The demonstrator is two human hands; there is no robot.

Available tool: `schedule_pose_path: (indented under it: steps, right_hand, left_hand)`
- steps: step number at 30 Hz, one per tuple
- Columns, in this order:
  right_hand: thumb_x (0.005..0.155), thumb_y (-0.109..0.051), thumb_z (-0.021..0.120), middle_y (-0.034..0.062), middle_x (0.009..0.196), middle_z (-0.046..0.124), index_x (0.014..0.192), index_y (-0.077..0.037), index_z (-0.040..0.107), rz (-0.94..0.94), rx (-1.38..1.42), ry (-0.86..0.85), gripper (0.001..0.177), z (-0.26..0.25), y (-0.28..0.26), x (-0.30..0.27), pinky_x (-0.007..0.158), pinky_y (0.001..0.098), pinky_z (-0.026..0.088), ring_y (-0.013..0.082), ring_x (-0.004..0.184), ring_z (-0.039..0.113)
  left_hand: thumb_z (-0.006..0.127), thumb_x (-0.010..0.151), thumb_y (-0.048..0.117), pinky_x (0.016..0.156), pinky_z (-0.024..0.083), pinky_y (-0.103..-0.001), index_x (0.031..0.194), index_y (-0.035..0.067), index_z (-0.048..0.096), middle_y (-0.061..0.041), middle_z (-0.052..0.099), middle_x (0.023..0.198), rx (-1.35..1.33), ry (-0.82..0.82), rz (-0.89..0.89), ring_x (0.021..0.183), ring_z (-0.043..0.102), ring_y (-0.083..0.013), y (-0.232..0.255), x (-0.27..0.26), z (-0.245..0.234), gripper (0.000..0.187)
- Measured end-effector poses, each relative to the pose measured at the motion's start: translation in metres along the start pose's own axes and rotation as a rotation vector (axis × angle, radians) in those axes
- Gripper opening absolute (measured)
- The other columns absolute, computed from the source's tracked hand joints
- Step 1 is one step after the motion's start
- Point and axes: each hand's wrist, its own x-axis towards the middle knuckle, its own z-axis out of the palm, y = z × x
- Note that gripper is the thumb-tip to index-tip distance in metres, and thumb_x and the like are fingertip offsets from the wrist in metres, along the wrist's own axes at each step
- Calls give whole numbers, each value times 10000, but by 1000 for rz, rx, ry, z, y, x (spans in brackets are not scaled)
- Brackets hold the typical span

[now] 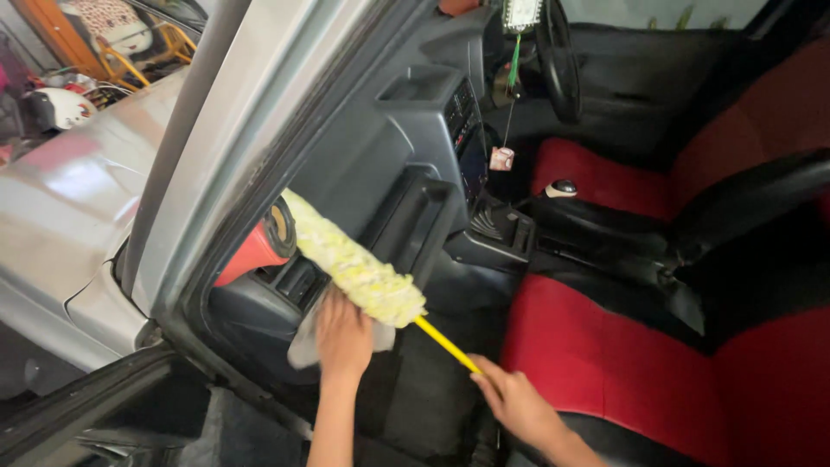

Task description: Clean the interior of a car including the dashboard and door panels using a duster and a cloth.

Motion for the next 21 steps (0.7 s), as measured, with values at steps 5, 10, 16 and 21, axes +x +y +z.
schedule_pose_path:
  steps: [5, 10, 16, 21]
  right_hand:
    - [994, -277, 572, 236, 968, 740, 1315, -128, 632, -37, -17, 59, 360, -34, 55, 62, 699, 513, 592, 415, 904, 740]
    - [1054, -250, 536, 279, 948, 718, 1262, -77, 624, -86, -98, 205, 285, -24, 78, 118, 670, 588, 543, 479, 885, 683]
    - [1013, -259, 548, 319, 753, 669, 1379, -93, 513, -156, -85, 44, 403, -3, 51, 38, 568, 588, 545, 484, 695, 693]
    - [991, -309, 570, 284, 753, 689, 1349, -186, 578, -134, -162, -57, 379, -52, 94, 39, 576, 597, 535, 463, 689, 707]
  left_hand:
    - [494, 1007, 423, 1155, 346, -438, 1421, 40, 548, -94, 518, 1534, 70, 77, -44, 1449, 426, -272, -9, -26, -16, 567]
    - [481, 1016, 436, 1149, 344, -437, 1428, 66, 560, -49, 527, 1523, 97, 57, -101, 1429, 437, -255, 0, -8, 0, 559]
    - [458, 1038, 430, 1166, 338, -438, 1422, 89, 575, -36, 533, 1528, 142, 106, -136, 1422, 449, -249, 13, -14, 11, 527]
    - [468, 1035, 402, 1179, 340, -448, 1407, 45, 580, -71, 554, 1505, 229, 215, -132, 1418, 458, -279, 47, -37, -6, 528]
